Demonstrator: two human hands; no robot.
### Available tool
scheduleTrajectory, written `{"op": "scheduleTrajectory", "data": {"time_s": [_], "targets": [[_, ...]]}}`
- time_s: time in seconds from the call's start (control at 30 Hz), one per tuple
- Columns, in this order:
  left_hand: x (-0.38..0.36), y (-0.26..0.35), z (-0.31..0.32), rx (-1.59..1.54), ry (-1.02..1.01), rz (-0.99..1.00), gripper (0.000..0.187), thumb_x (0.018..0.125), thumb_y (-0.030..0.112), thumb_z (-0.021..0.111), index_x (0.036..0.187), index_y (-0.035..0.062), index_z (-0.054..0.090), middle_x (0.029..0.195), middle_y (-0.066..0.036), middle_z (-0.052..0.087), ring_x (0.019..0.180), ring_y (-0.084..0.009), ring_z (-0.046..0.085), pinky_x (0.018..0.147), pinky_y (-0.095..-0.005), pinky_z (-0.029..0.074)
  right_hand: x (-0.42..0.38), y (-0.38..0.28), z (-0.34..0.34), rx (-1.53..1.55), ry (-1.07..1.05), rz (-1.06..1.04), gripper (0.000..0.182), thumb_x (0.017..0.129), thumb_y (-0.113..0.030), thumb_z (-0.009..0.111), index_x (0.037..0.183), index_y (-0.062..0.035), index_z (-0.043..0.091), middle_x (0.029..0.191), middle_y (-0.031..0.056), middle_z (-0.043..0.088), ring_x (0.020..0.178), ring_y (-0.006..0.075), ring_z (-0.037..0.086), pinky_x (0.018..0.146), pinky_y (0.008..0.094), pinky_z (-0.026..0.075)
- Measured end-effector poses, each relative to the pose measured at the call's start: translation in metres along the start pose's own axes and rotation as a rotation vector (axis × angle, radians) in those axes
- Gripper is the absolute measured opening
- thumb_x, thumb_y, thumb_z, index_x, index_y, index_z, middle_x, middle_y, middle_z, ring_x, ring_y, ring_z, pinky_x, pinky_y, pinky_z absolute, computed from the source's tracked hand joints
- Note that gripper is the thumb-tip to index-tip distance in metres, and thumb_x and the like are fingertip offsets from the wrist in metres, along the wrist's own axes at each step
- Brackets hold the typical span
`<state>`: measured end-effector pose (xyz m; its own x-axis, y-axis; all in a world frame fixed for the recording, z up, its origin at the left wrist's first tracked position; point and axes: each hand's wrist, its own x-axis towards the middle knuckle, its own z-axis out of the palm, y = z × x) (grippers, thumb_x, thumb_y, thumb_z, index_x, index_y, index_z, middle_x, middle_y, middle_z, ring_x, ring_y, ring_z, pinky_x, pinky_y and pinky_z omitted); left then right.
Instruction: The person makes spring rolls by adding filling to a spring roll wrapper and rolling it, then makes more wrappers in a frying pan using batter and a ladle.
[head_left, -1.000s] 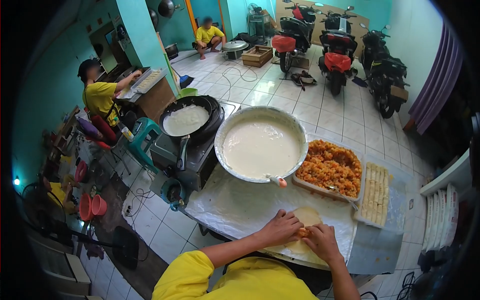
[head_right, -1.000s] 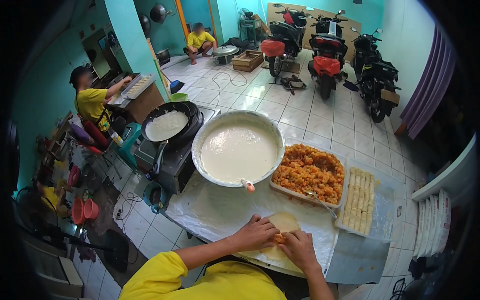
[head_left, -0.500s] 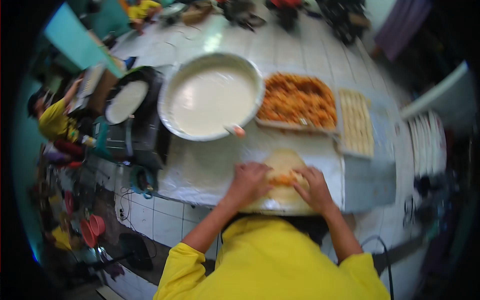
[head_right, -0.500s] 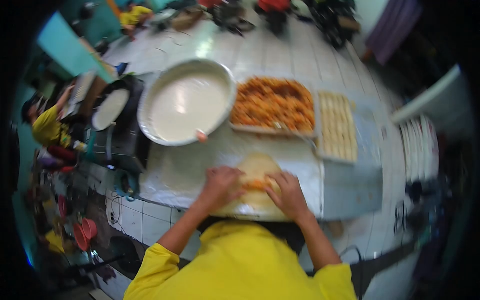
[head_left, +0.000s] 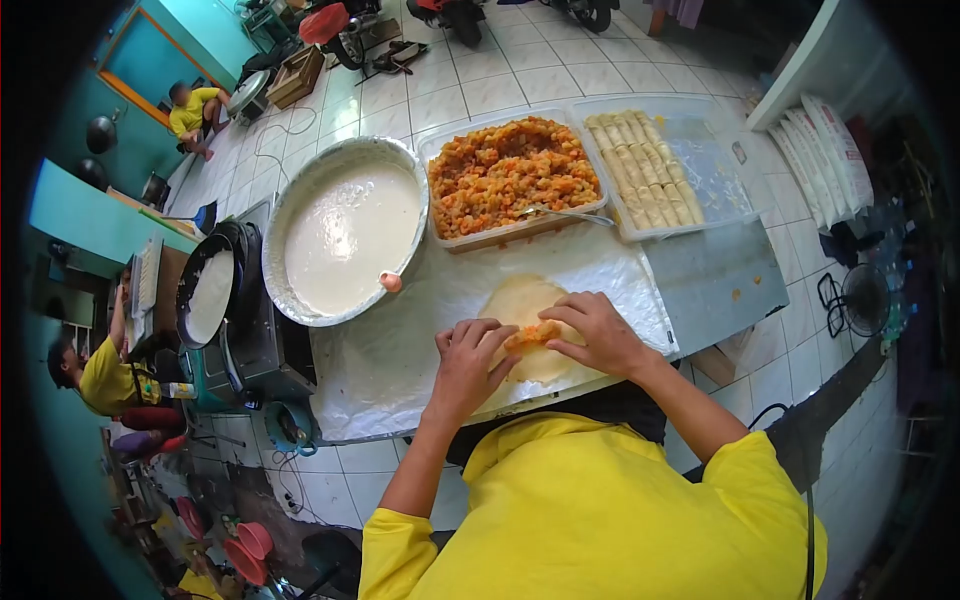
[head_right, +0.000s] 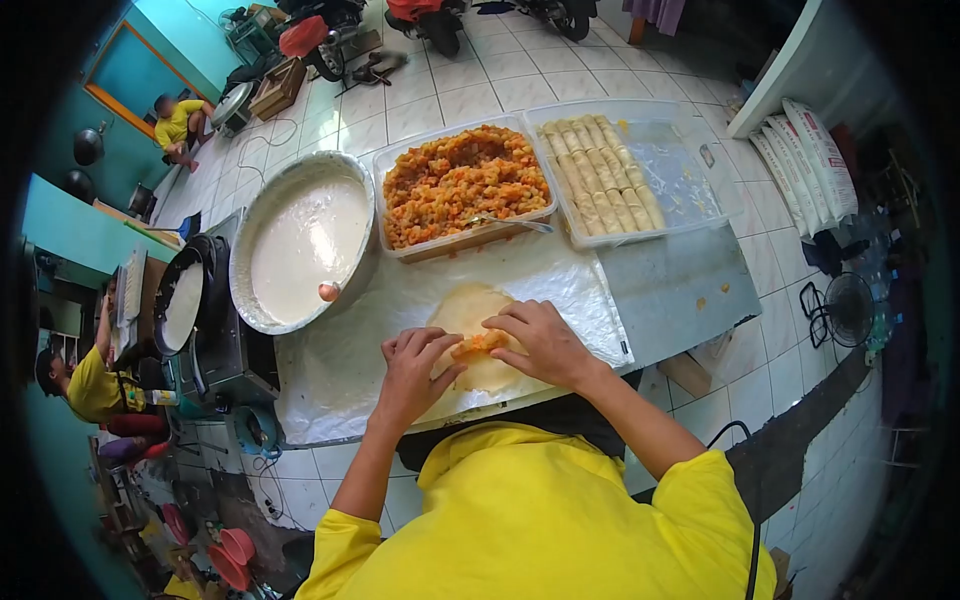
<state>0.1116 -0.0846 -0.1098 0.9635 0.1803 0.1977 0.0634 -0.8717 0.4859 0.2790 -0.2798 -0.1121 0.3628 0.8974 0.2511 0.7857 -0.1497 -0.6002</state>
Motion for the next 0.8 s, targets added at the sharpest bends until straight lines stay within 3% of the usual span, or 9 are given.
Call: {"op": "scheduleTrajectory", "data": {"time_s": [0.13,0.27,0.33,0.37,0.4,0.47,0.53,0.67,0.8], "targets": [[-0.008,0.001,0.011,0.068,0.004,0.035,0.041,0.082,0.028,0.081,0.121,0.0189,0.069,0.118,-0.001,0.063,0.117,-0.0230,0.054,0.097,-0.0411,0.033,-0.010,0.002,0.002,-0.028,-0.044,-0.022,0.043,0.086,-0.024,0.078,0.125,-0.0128,0.066,0.112,0.0085,0.064,0.106,0.0277,0.060,0.092,0.0417,0.046],[-0.013,0.003,0.001,0.096,0.026,0.010,0.051,0.084,0.030,0.080,0.132,0.0201,0.066,0.132,-0.005,0.057,0.125,-0.0275,0.048,0.102,-0.0432,0.032,0.007,-0.004,-0.009,-0.064,0.072,-0.086,0.052,0.087,-0.023,0.076,0.136,-0.0132,0.060,0.112,0.0116,0.062,0.102,0.0309,0.060,0.090,0.0445,0.046],[-0.006,0.006,-0.007,0.124,0.091,-0.024,0.055,0.086,0.027,0.078,0.139,0.0210,0.062,0.137,-0.008,0.054,0.126,-0.0290,0.046,0.104,-0.0448,0.032,0.029,-0.011,-0.019,-0.095,0.140,0.012,0.059,0.089,-0.022,0.074,0.143,-0.0112,0.054,0.109,0.0134,0.061,0.099,0.0322,0.059,0.089,0.0461,0.046],[0.001,0.004,-0.004,0.167,0.128,-0.044,0.056,0.087,0.025,0.077,0.141,0.0210,0.060,0.141,-0.009,0.051,0.128,-0.0310,0.045,0.104,-0.0459,0.033,0.044,-0.008,-0.018,-0.144,0.175,-0.005,0.072,0.090,-0.020,0.072,0.154,-0.0099,0.041,0.099,0.0135,0.062,0.092,0.0340,0.060,0.087,0.0451,0.046],[0.008,-0.003,0.002,0.220,0.159,-0.072,0.056,0.087,0.022,0.076,0.140,0.0206,0.060,0.144,-0.012,0.048,0.129,-0.0332,0.044,0.105,-0.0473,0.033,0.059,-0.007,-0.016,-0.142,0.200,-0.057,0.072,0.090,-0.020,0.072,0.154,-0.0099,0.041,0.099,0.0135,0.062,0.092,0.0340,0.060,0.087,0.0451,0.046],[0.031,-0.012,0.010,0.255,0.269,-0.073,0.058,0.087,0.018,0.074,0.143,0.0197,0.058,0.147,-0.016,0.043,0.131,-0.0368,0.040,0.107,-0.0488,0.032,0.089,-0.008,-0.007,-0.262,0.033,0.179,0.085,0.088,-0.019,0.073,0.160,-0.0095,0.029,0.095,0.0135,0.066,0.089,0.0347,0.064,0.085,0.0445,0.046],[0.053,-0.015,0.019,0.290,0.341,-0.153,0.061,0.088,0.012,0.068,0.147,0.0182,0.054,0.151,-0.021,0.036,0.132,-0.0392,0.036,0.108,-0.0501,0.032,0.109,-0.006,0.010,-0.431,-0.016,0.214,0.091,0.087,-0.021,0.071,0.162,-0.0086,0.022,0.092,0.0131,0.068,0.084,0.0328,0.066,0.084,0.0479,0.045],[0.077,-0.024,0.028,0.504,0.339,-0.209,0.066,0.086,0.009,0.059,0.151,0.0086,0.046,0.154,-0.026,0.028,0.132,-0.0385,0.035,0.111,-0.0528,0.029,0.097,-0.006,0.020,-0.549,-0.219,0.195,0.082,0.086,-0.013,0.064,0.161,-0.0127,0.030,0.095,0.0122,0.070,0.088,0.0303,0.068,0.089,0.0535,0.041],[0.063,-0.021,0.023,0.432,0.248,-0.273,0.061,0.091,0.016,0.059,0.150,0.0082,0.047,0.153,-0.023,0.033,0.135,-0.0387,0.034,0.110,-0.0528,0.030,0.054,-0.017,-0.011,-0.463,-0.210,0.104,0.070,0.086,-0.021,0.070,0.151,-0.0123,0.046,0.110,0.0154,0.065,0.105,0.0320,0.061,0.093,0.0495,0.041]]}}
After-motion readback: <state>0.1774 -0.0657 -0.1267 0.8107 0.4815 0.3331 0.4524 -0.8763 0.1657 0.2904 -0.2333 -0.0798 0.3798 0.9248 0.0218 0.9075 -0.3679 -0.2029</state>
